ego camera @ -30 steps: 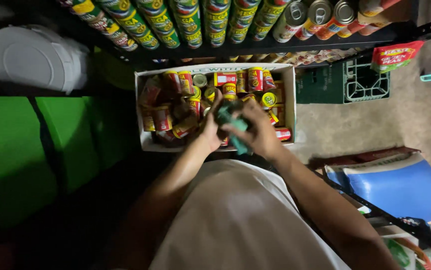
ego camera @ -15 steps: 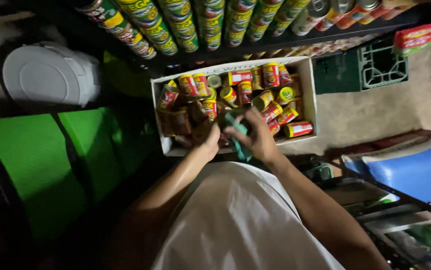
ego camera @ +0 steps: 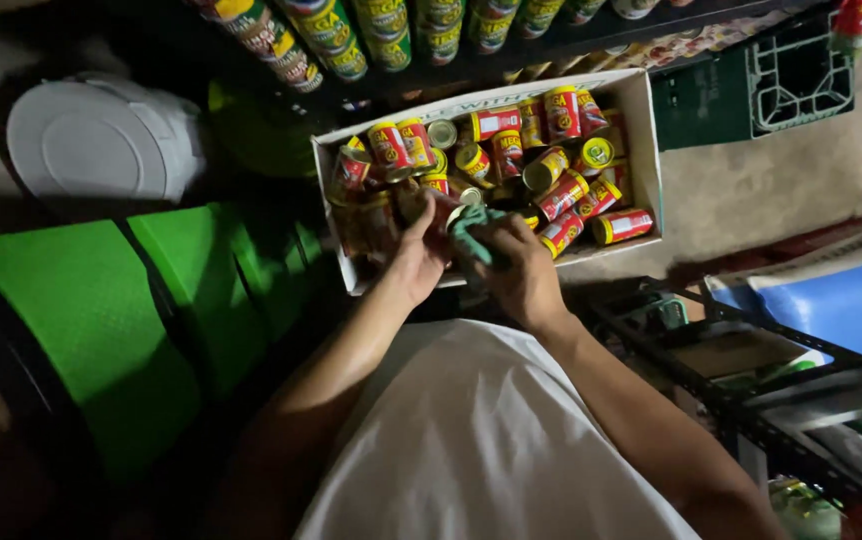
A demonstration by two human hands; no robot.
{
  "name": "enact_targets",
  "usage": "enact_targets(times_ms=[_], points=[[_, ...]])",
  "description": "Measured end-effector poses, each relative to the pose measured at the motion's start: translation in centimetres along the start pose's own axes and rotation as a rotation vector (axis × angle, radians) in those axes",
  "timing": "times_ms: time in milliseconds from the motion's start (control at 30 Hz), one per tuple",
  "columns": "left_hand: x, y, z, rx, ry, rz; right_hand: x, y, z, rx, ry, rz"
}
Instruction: Wiping canned goods with a cloth and organizing them onto a metal shelf.
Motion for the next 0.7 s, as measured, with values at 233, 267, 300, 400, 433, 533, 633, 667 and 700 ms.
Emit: enact_targets(times_ms=[233,267,300,400,433,533,633,667,700], points=[[0.4,2.7,0.2,0.058,-0.071,-0.049,-4.6,2.3,0.8,-0.102,-0.027,-0.124],[1.3,2.3,-0.3,0.100,-0.069,-0.021,-5.1,1.1,0.6,-0.099,-0.047,-0.155],[2.2,2.0,-0.7,0.137,-0.064,0.011,-5.7,-0.1,0.4,-0.093,-0.072,-0.186],[3.2,3.8,0.1,0.155,-0.054,-0.031,-6.0,1.2,0.1,-0.193,-0.023,-0.151],[3.5,4.1,0.3,0.159,-0.055,-0.036,-6.9,0.9,0.3,-0.198,-0.018,-0.152],[5.2,3.4,0.7,0.236,-0.057,-0.024,-9.4,0.9,0.9,-0.316,-0.003,-0.005],[7.5,2.3,-0.5,0.345,-0.067,-0.018,-11.1,0.4,0.8,-0.308,-0.049,0.038],[8.1,2.9,-0.7,0.328,-0.064,-0.037,-11.0,0.7,0.4,-0.328,-0.024,0.051],[8.6,3.4,-0.9,0.311,-0.060,-0.054,-10.9,1.0,0.0,-0.348,-0.002,0.064]])
Point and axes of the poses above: each hand's wrist, its own z-axis towards the middle knuckle, its own x-axis out of the palm, y = z × x, the point moved 10 cm from there along z, towards the middle knuckle, and after that the axes turned 5 degrees about x, right-handed, at the moved point
